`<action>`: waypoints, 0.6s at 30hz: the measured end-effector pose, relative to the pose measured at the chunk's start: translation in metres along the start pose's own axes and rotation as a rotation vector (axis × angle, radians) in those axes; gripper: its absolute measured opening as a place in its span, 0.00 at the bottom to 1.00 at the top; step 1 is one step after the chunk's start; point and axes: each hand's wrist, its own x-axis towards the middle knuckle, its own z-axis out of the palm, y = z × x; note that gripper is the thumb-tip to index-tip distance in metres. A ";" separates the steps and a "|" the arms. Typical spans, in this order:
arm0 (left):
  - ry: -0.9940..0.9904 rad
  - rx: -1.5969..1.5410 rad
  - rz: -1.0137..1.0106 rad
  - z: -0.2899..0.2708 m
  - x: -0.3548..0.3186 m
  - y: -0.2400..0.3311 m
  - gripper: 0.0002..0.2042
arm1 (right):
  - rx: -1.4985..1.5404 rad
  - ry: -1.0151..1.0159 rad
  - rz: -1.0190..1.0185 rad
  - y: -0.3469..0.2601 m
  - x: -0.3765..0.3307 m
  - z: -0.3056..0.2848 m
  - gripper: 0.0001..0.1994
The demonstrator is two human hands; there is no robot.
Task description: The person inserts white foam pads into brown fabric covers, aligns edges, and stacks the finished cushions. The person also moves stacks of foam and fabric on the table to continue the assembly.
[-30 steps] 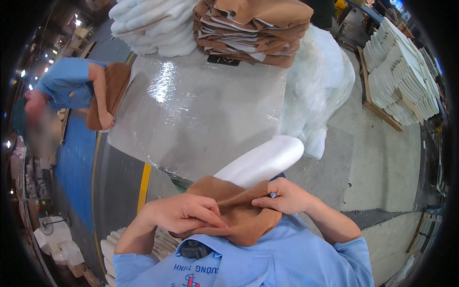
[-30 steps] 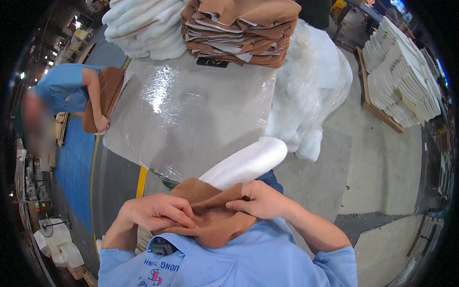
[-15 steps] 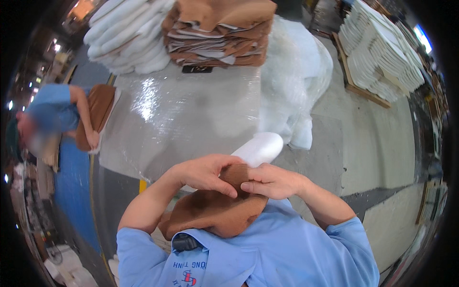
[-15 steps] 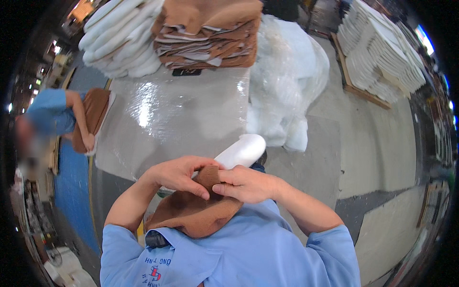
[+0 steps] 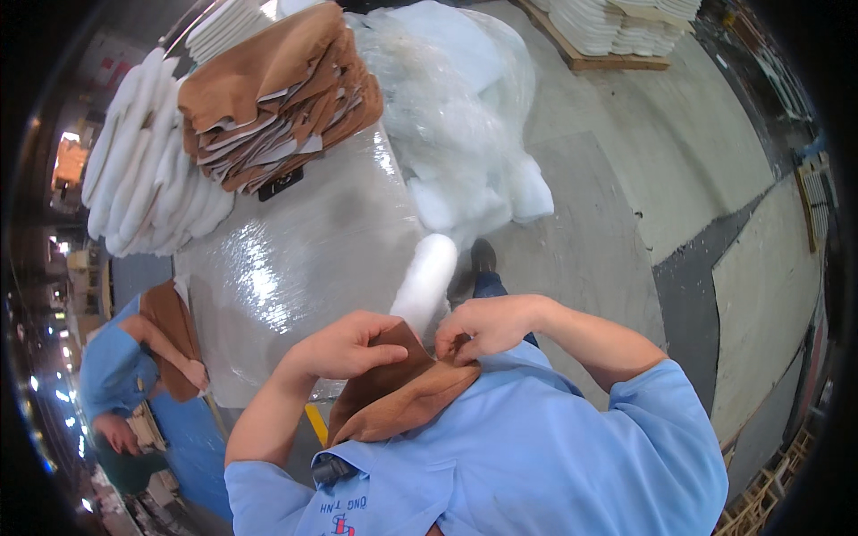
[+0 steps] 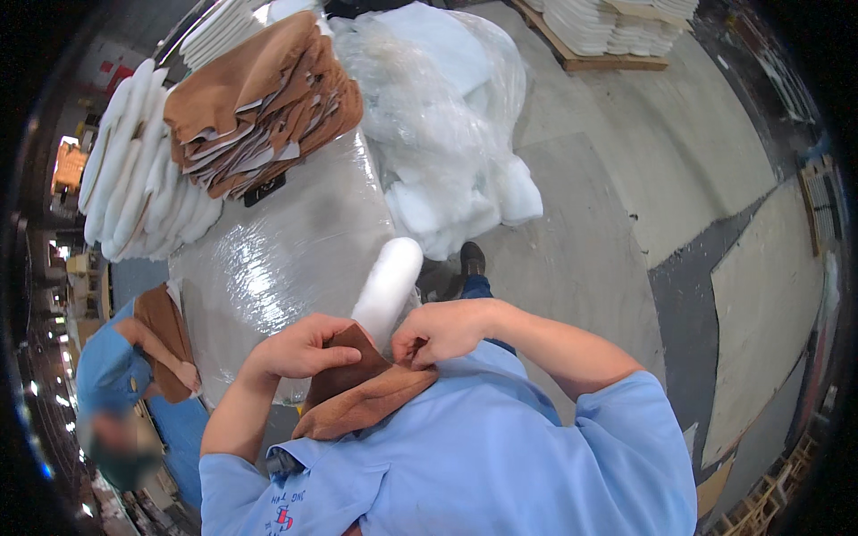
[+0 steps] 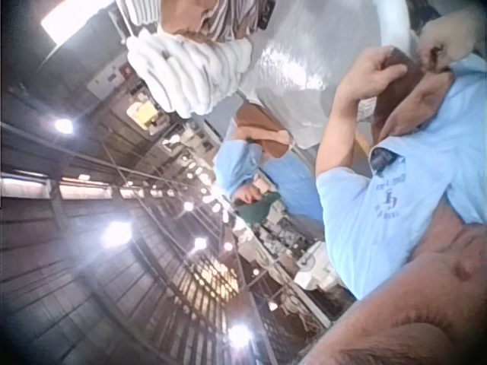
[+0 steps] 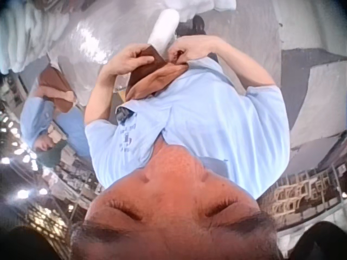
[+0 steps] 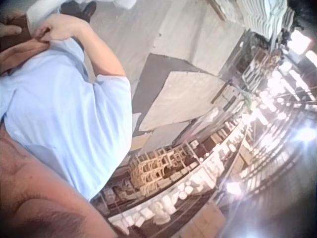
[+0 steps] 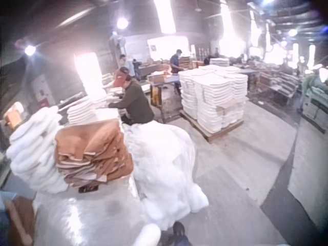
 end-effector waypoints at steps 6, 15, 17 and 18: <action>-0.063 0.036 -0.191 -0.001 0.026 0.005 0.15 | 0.387 0.480 -0.283 0.033 -0.001 0.034 0.05; -0.181 0.106 -0.374 0.001 0.054 0.016 0.17 | 0.452 0.637 -0.135 0.023 -0.001 0.048 0.08; -0.222 0.083 -0.363 0.002 0.056 0.021 0.15 | 0.708 0.547 -0.216 0.046 -0.002 0.047 0.12; -0.220 0.029 -0.340 0.003 0.055 0.021 0.15 | 0.834 0.498 -0.260 0.053 -0.004 0.046 0.15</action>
